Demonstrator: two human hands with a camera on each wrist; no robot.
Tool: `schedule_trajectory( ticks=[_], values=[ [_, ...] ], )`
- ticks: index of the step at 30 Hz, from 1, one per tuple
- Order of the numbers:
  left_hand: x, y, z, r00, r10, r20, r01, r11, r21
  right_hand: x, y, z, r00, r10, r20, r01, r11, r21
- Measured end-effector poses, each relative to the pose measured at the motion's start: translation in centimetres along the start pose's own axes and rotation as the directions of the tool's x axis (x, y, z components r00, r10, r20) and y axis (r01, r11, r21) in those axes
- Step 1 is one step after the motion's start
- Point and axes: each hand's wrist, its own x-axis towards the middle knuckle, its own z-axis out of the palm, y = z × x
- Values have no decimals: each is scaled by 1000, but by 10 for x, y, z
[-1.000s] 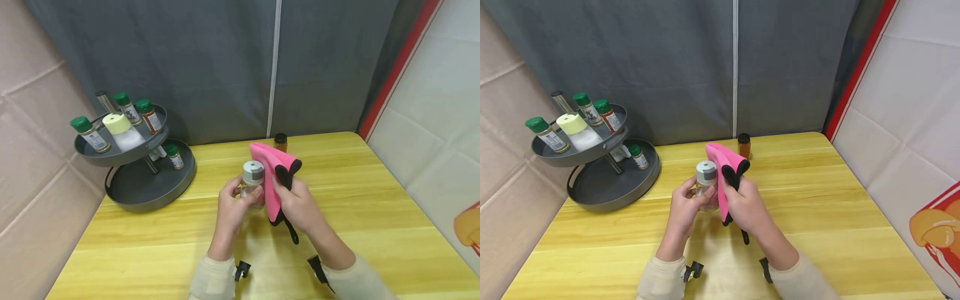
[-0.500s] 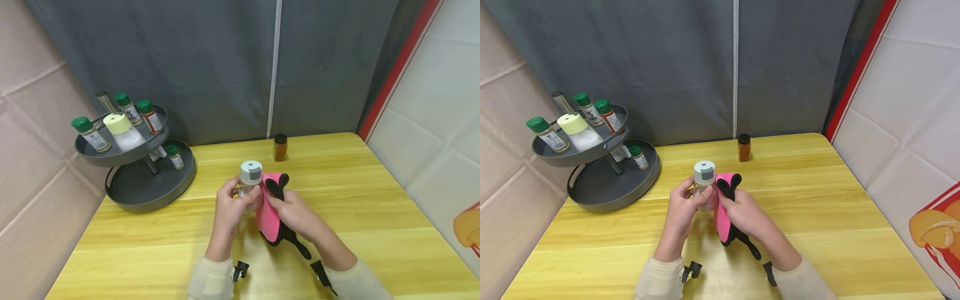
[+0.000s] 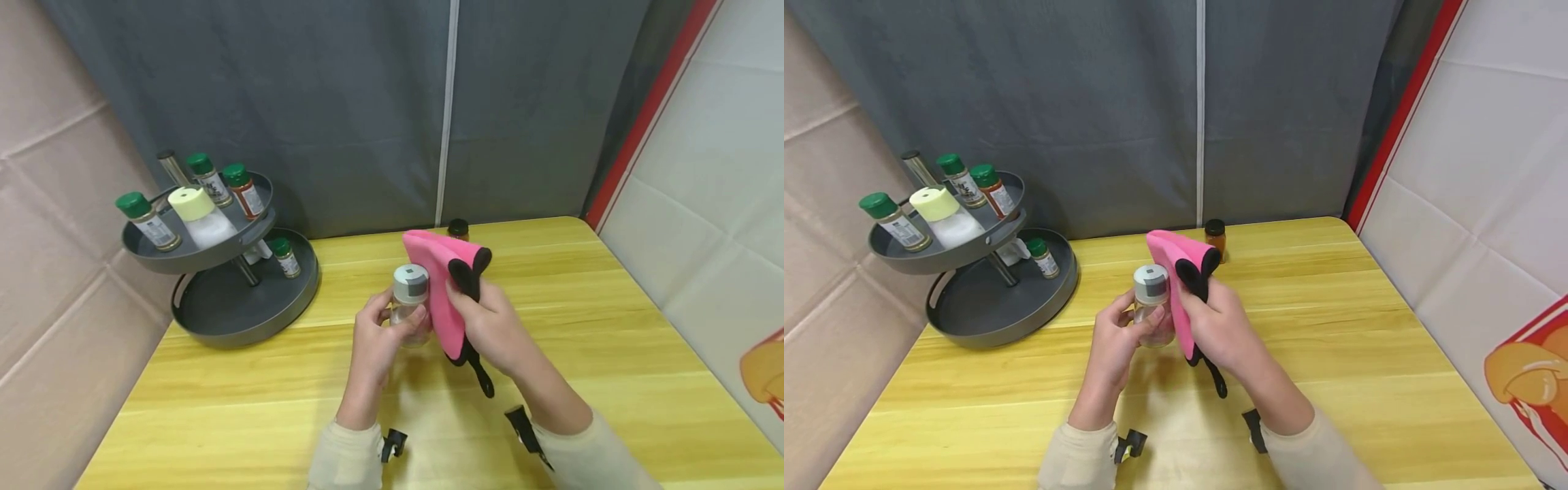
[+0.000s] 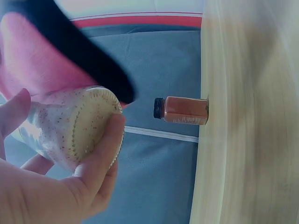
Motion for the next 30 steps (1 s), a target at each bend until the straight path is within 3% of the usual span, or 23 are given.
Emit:
schedule_trajectory(
  ticks=[5, 8, 12, 17, 25, 30],
  values=[
    [0, 2, 3, 999, -3, 39, 4, 999, -39, 2, 1, 6, 997, -74, -16, 76, 986, 152],
    [1, 5, 6, 999, -2, 40, 4, 999, -51, 5, 8, 14, 997, -74, 17, 71, 988, 135],
    [3, 9, 7, 1000, -13, 21, 15, 997, -79, 3, 19, 22, 1000, -11, 8, 11, 1000, 29],
    [5, 12, 5, 999, -34, 1, 34, 993, -110, 1, 30, 26, 996, 91, 21, -91, 995, -31],
    [4, 10, 3, 999, -15, 40, 19, 996, -90, 4, 34, 15, 970, 204, 129, -212, 976, 48],
    [2, 11, 9, 997, 23, 67, -19, 998, -63, 5, 23, 8, 985, 149, 88, -156, 985, 77]
  ],
)
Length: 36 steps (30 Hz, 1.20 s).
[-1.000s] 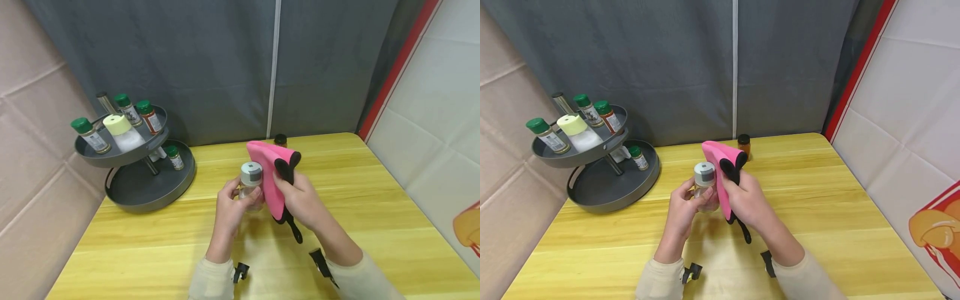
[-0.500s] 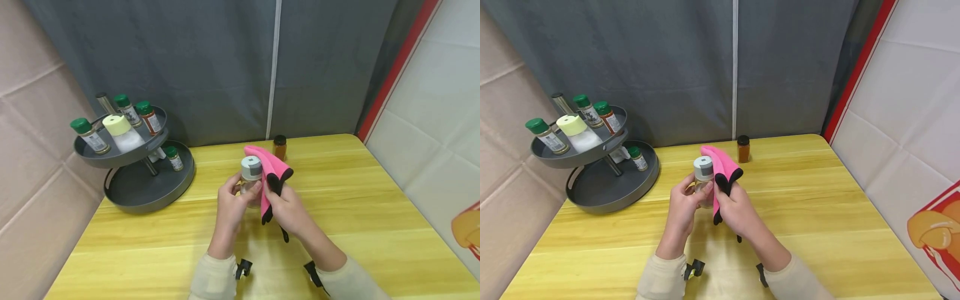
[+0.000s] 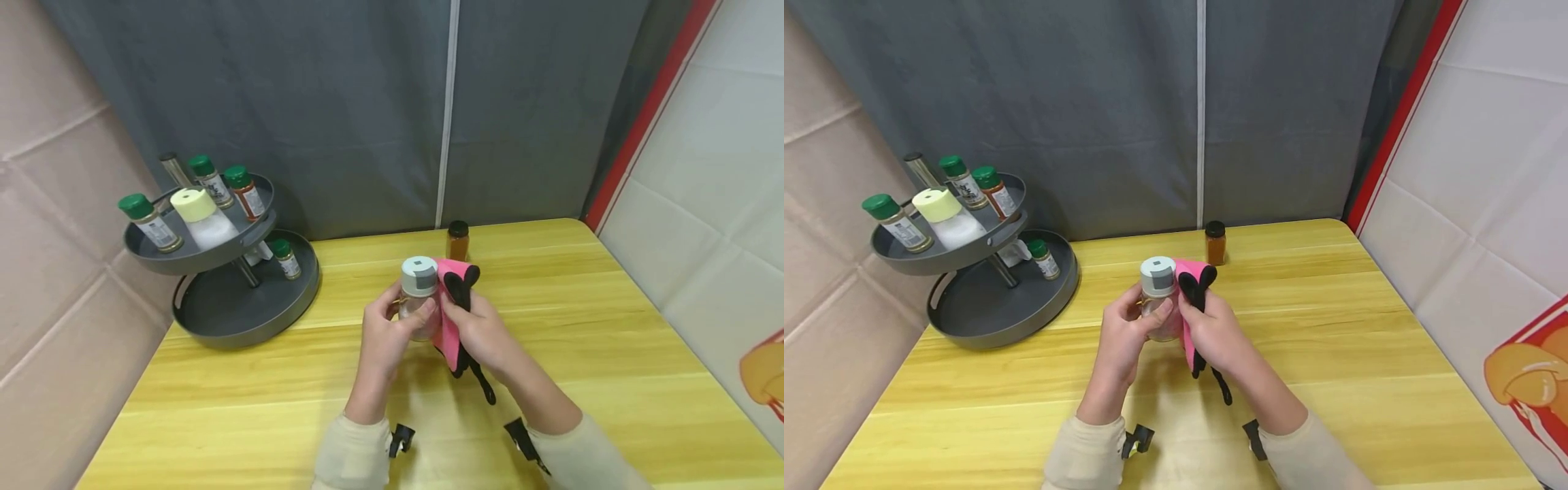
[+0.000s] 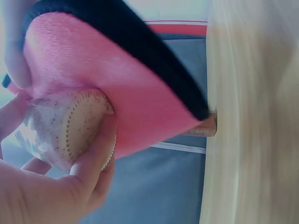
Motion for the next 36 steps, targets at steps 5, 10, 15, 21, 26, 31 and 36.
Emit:
schedule_trajectory(
  ticks=[5, 10, 15, 21, 26, 31, 36],
  values=[
    [-2, 3, 2, 1000, 7, 21, -7, 1000, -9, -4, -16, -6, 992, -114, -47, 118, 990, 73],
    [-4, 3, 1, 998, -15, 58, 15, 1000, -8, -5, -24, -8, 974, -187, -128, 213, 950, 227],
    [-5, 3, 1, 999, -26, 18, 26, 1000, -13, -3, -15, -1, 981, -155, -118, 178, 960, 214],
    [-5, 1, -2, 999, -29, -32, 28, 998, -58, 0, -1, 4, 997, -53, -53, 61, 981, 182],
    [-3, 3, -6, 999, -23, -43, 20, 998, -64, 2, 9, 4, 999, 43, -10, -42, 995, 89],
    [-3, 4, -8, 999, -6, -46, 3, 998, -68, 3, 12, 3, 994, 105, 35, -107, 992, 67],
    [-3, 3, -8, 1000, -12, 0, 12, 998, -67, 3, 5, 1, 993, 114, 13, -115, 988, 108]
  ],
)
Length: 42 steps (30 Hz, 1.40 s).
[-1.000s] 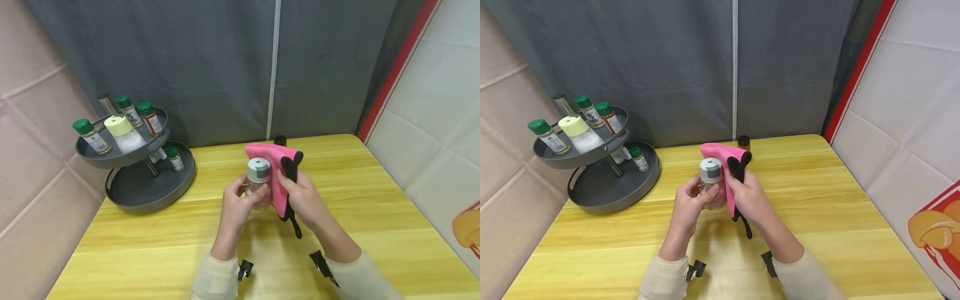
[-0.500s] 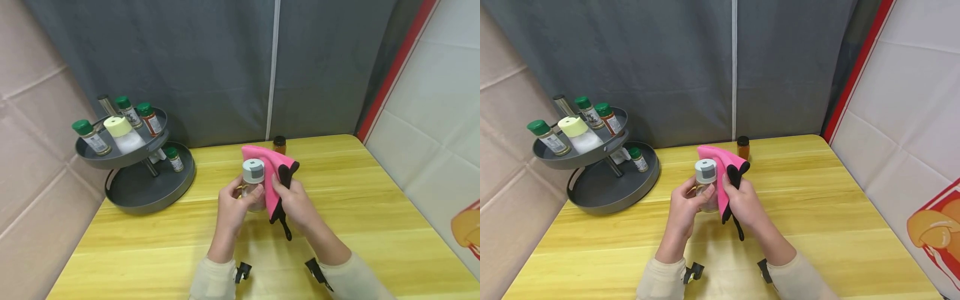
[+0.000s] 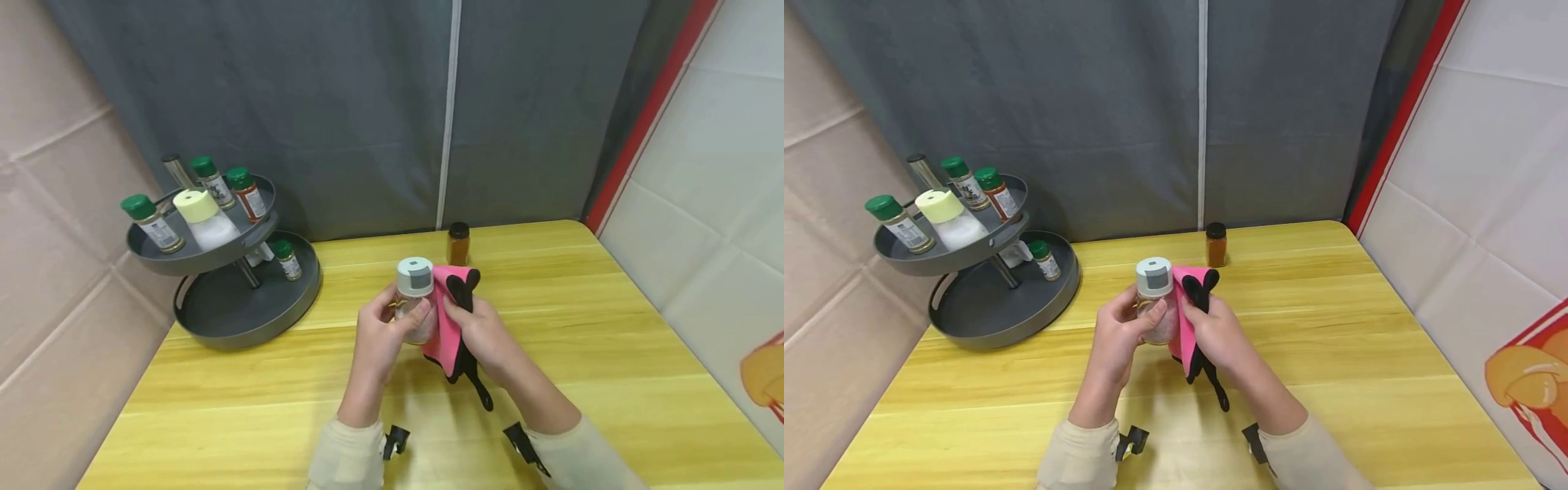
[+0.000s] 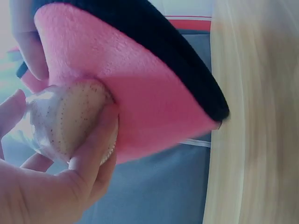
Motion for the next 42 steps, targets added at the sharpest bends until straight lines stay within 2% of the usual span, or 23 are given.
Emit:
schedule_trajectory(
  ticks=[4, 6, 11, 15, 19, 22, 25, 29, 34, 39, 42],
  values=[
    [0, -1, 0, 1000, -7, 14, 7, 1000, 6, -4, -11, -1, 998, -60, -14, 60, 997, 41],
    [0, -1, 0, 1000, -5, 19, 5, 1000, 12, -7, -18, -1, 993, -115, -29, 117, 991, 68],
    [-1, -4, -1, 999, -7, 41, 5, 999, 35, -16, -28, 2, 964, -248, -96, 260, 956, 135],
    [-2, -4, 0, 1000, -1, 20, 1, 999, 37, -20, -25, 8, 943, -303, -140, 312, 949, 51],
    [0, -4, 1, 1000, 12, -26, -11, 999, 37, -20, -14, 14, 937, -314, -152, 300, 948, -110],
    [1, -2, 1, 999, 17, -49, -15, 999, 36, -18, -6, 18, 944, -300, -136, 273, 944, -185],
    [1, 1, -1, 998, 16, -64, -14, 999, 33, -17, 1, 21, 962, -248, -112, 216, 946, -242],
    [2, 4, -6, 997, 11, -82, -7, 999, 40, -16, 9, 23, 991, -124, -47, 103, 940, -324],
    [3, 5, -10, 997, 16, -72, -14, 999, 31, -15, 9, 17, 998, -59, 16, 61, 938, -340],
    [2, 1, -6, 998, 30, -51, -29, 999, 20, -17, -6, 12, 997, -82, -7, 75, 936, -344],
    [0, -1, -2, 999, 25, -38, -24, 999, 24, -20, -17, 10, 991, -130, -33, 110, 930, -350]
  ],
)
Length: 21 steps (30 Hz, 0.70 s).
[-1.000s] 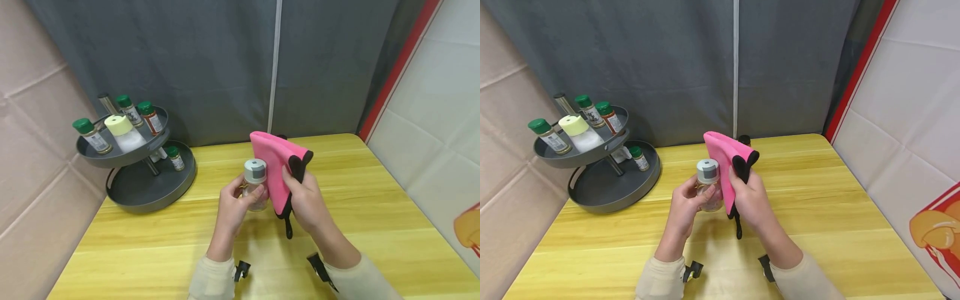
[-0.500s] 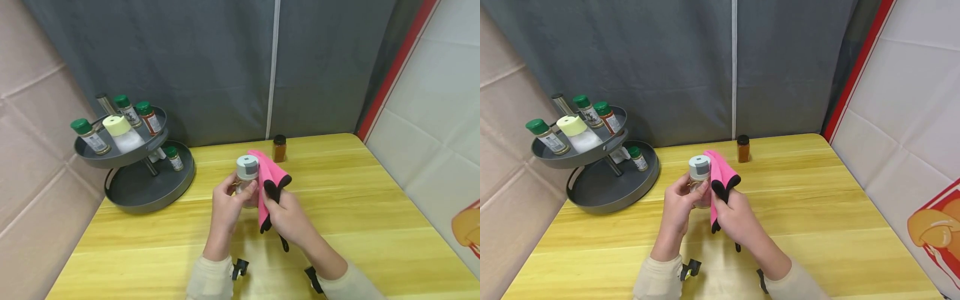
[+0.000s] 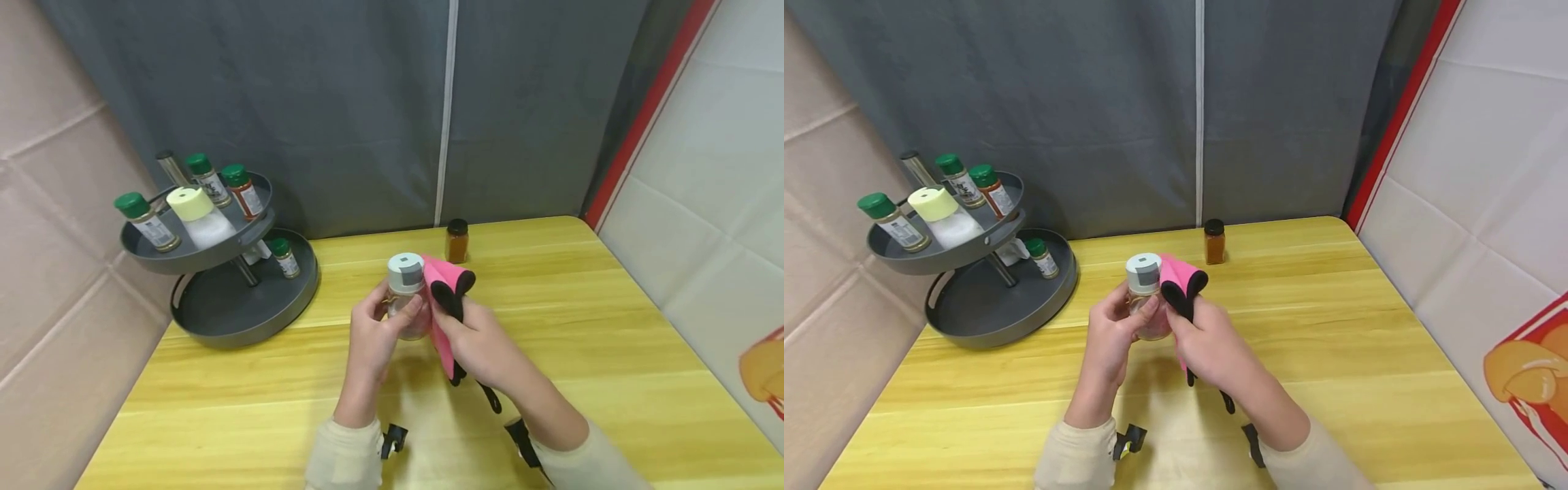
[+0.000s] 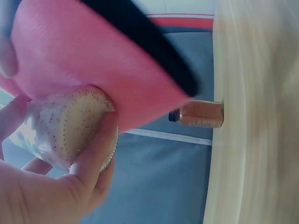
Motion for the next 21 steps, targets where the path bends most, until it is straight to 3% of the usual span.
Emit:
schedule_trajectory(
  ticks=[4, 7, 11, 16, 21],
  values=[
    [-2, -2, 4, 1000, -22, 20, 22, 1000, 5, -5, -11, -5, 989, -90, -116, 99, 993, 71],
    [-4, -2, 7, 999, -30, 22, 30, 999, 10, -10, -13, -1, 957, -192, -216, 223, 967, 127],
    [-5, 0, 11, 999, -37, -2, 37, 999, -4, -12, -10, 12, 933, -275, -231, 298, 952, 74],
    [-5, 2, 10, 997, -53, -54, 50, 997, -51, -10, -1, 23, 970, -196, -143, 191, 980, -53],
    [-4, 4, 4, 998, -13, -67, 9, 999, -53, -5, 11, 21, 997, -70, -28, 69, 997, -42]
  ],
)
